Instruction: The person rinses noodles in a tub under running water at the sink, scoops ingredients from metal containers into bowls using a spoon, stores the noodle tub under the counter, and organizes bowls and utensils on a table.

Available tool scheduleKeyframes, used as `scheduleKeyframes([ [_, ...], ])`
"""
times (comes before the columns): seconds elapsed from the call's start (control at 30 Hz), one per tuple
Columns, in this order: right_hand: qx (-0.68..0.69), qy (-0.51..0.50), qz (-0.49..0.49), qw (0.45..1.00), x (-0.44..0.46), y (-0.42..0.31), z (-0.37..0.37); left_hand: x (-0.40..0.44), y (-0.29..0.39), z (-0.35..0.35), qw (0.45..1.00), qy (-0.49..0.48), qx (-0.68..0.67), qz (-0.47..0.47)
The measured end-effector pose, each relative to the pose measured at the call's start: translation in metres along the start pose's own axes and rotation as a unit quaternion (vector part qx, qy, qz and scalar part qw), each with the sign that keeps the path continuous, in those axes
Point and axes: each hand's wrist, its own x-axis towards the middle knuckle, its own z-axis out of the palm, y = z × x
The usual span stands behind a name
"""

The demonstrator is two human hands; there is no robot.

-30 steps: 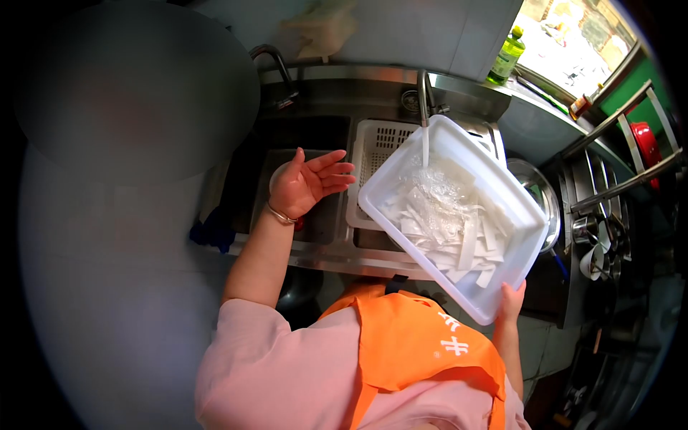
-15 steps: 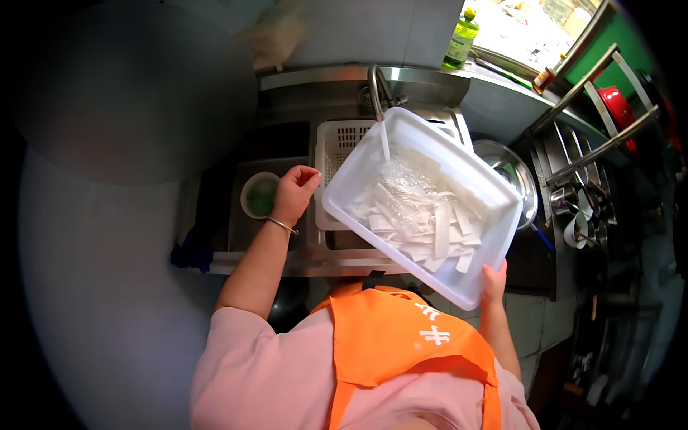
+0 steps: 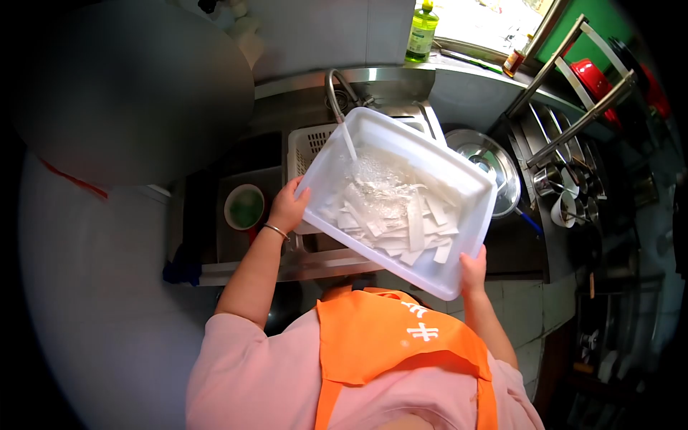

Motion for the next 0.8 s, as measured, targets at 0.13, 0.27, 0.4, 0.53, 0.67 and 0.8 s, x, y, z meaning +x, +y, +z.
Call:
scheduleKeyframes([
  [0.13, -0.009, 0.005, -0.014, 1.000, 0.002, 0.005, -0.017, -0.008, 0.014, 0.013, 0.998, 0.010, 0.052, -0.016],
  [0.27, -0.039, 0.012, -0.021, 0.999, 0.013, -0.006, -0.028, -0.005, 0.036, 0.024, 0.986, 0.031, 0.158, -0.034],
  [0.4, -0.072, 0.020, -0.035, 0.997, 0.013, -0.008, -0.041, -0.003, 0.036, 0.042, 0.954, 0.068, 0.289, 0.034],
  [0.53, -0.086, 0.035, -0.050, 0.994, 0.014, -0.019, -0.055, -0.008, 0.095, 0.073, 0.893, 0.074, 0.385, 0.223],
  [0.67, -0.068, 0.030, -0.047, 0.996, 0.023, -0.019, -0.045, 0.020, 0.117, 0.113, 0.910, -0.168, 0.366, 0.099],
  [0.8, -0.106, 0.034, -0.036, 0.993, 0.023, -0.024, -0.024, 0.050, 0.119, 0.149, 0.774, -0.397, 0.493, 0.017],
])
